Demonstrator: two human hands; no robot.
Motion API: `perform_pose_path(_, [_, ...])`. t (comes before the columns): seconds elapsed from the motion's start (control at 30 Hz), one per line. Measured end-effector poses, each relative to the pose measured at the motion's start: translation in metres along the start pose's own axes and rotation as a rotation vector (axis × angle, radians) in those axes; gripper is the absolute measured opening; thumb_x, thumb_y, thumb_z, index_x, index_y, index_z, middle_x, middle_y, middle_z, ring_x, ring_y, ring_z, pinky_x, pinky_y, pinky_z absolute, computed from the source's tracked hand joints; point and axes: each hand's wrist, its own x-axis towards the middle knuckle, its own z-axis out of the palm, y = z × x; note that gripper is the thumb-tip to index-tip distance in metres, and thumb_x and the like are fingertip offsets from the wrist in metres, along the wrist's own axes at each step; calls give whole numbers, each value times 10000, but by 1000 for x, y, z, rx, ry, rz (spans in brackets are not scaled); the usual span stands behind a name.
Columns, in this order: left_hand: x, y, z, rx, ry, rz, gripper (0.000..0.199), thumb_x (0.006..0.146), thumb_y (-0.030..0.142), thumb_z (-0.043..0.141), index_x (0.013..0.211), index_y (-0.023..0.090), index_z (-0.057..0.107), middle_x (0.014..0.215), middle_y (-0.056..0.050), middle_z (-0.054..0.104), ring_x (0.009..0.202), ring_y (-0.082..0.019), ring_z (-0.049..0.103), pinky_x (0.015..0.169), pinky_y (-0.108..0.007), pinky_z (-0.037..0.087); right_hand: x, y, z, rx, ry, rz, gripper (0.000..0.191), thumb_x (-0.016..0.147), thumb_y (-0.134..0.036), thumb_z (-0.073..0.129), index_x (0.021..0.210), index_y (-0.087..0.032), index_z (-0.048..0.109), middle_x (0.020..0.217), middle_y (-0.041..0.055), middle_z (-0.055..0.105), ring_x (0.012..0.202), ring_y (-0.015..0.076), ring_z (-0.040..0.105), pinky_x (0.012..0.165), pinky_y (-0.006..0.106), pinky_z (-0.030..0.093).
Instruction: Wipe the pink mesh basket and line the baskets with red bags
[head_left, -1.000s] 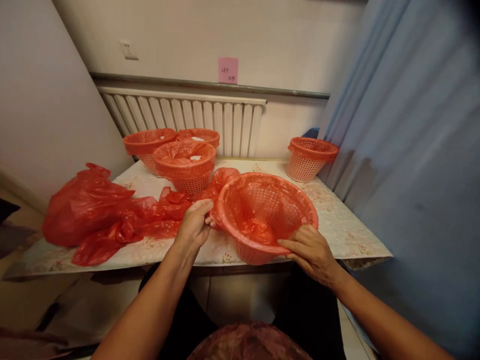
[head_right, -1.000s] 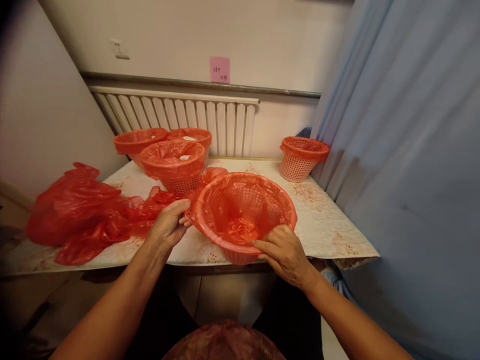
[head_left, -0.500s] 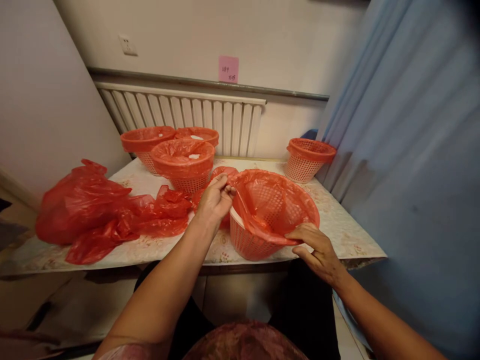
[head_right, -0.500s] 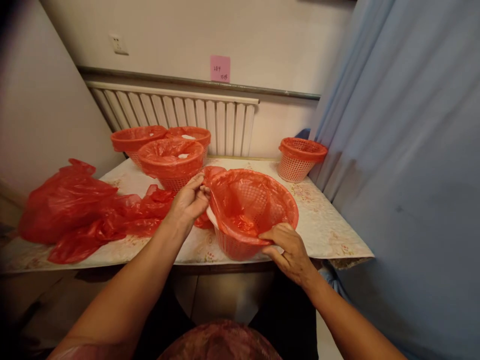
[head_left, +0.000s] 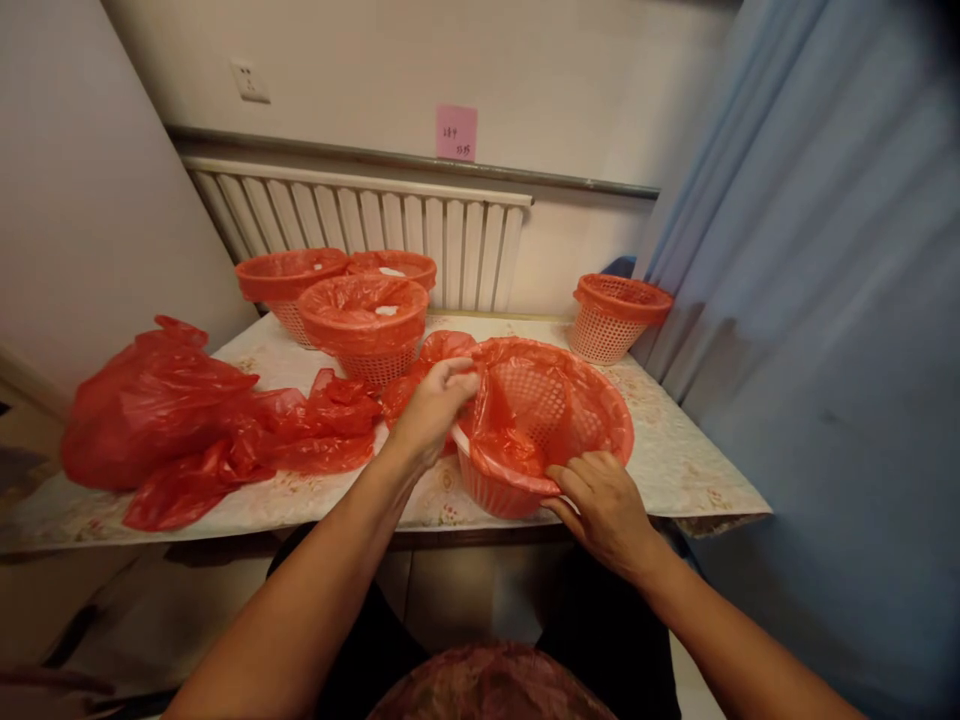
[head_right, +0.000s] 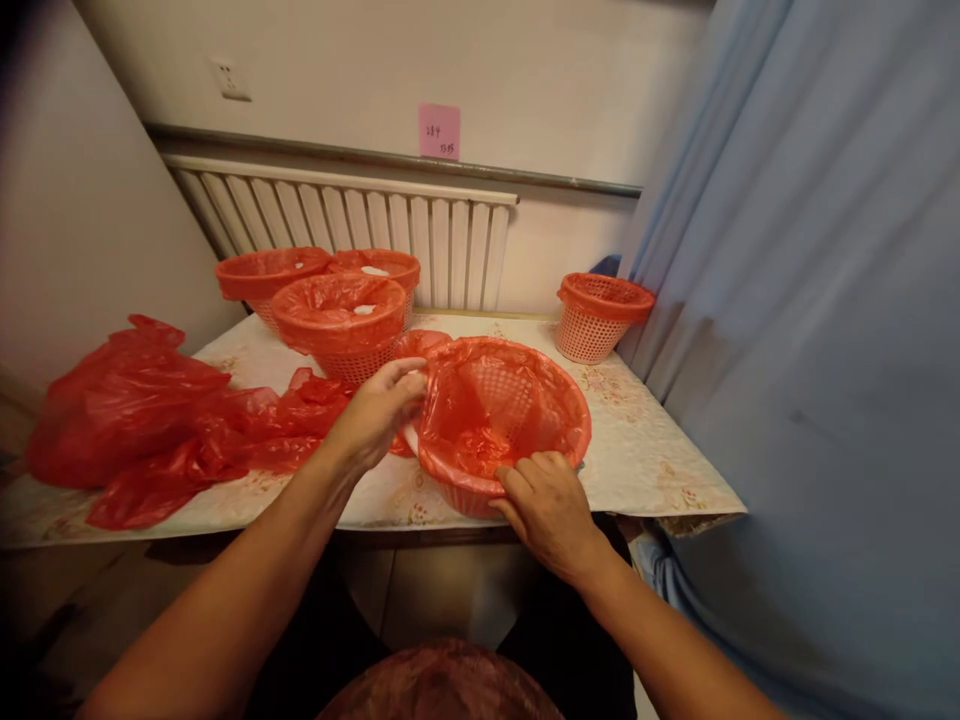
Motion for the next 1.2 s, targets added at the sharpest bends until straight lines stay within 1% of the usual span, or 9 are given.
perform_pose_path(0.23, [-51, -2, 4, 752, -216, 130, 577, 667, 80, 663, 1224, 229, 620, 807, 8, 615, 792, -169, 579, 788, -302, 456, 5, 2, 2, 12, 8, -3, 231, 932, -384, 543, 982, -170, 614, 780, 49, 582, 750, 215, 455, 713, 356, 304])
perform_pose_path(0.3, [-50, -3, 10, 662, -248, 88, 513, 696, 57, 603, 1178, 226, 646, 689, 29, 579, 682, -147, 577, 708, -279, 478, 5, 2, 1, 32, 4, -7, 248, 924, -397, 556, 1005, -170, 612, 785, 48, 586, 750, 215, 460, 712, 356, 307])
perform_pose_path(0.4, [-34, -3, 20, 221, -277, -120, 311, 744, 108, 589, 1041, 187, 643, 590, 56, 512, 485, -90, 516, 518, -217, 459, 4, 2, 2, 58, 22, -22, 334, 904, -465, 569, 1025, -157, 613, 781, 54, 593, 738, 217, 462, 699, 359, 313])
perform_pose_path(0.5, [-11, -6, 25, -160, -188, -165, 197, 738, 102, 618, 927, 153, 591, 627, 46, 536, 501, -72, 560, 508, -182, 481, 3, 2, 4, 98, 101, -32, 348, 911, -465, 560, 1027, -142, 614, 826, 79, 627, 761, 220, 491, 715, 368, 336])
perform_pose_path(0.63, [9, -19, 27, -51, -33, -2, 146, 771, 60, 574, 893, 136, 600, 687, 37, 558, 545, -70, 608, 559, -193, 533, 7, 3, 1, 251, 180, -31, 180, 961, -306, 513, 990, -162, 618, 821, 57, 656, 757, 188, 537, 758, 358, 371])
perform_pose_path(0.8, [7, -31, 27, 194, -1, 105, 156, 834, 97, 532, 954, 152, 615, 766, 17, 611, 591, -94, 655, 594, -224, 540, 13, 9, -18, 521, 141, 83, 292, 982, -331, 456, 771, -194, 606, 725, 25, 626, 709, 159, 570, 687, 287, 420])
perform_pose_path(1.03, [7, -32, 26, 205, -22, 91, 181, 793, 71, 560, 938, 155, 628, 722, 6, 641, 643, -111, 659, 642, -228, 511, 41, 80, -27, 451, 365, 623, 293, 887, -388, 479, 691, -200, 588, 629, -12, 565, 610, 141, 509, 588, 247, 404])
perform_pose_path(1.13, [6, -33, 25, 214, -32, 83, 169, 797, 95, 563, 942, 158, 622, 777, -10, 650, 670, -119, 661, 661, -244, 514, 51, 120, -25, 469, 320, 587, 269, 817, -436, 579, 877, -185, 658, 777, 21, 652, 724, 178, 579, 694, 294, 466])
perform_pose_path(1.2, [5, -32, 20, 247, -2, 102, 151, 815, 127, 549, 944, 166, 616, 797, -21, 649, 692, -136, 659, 690, -275, 523, 50, 138, -24, 457, 223, 471, 437, 729, -446, 695, 1071, -178, 650, 998, 73, 682, 905, 234, 615, 817, 367, 488])
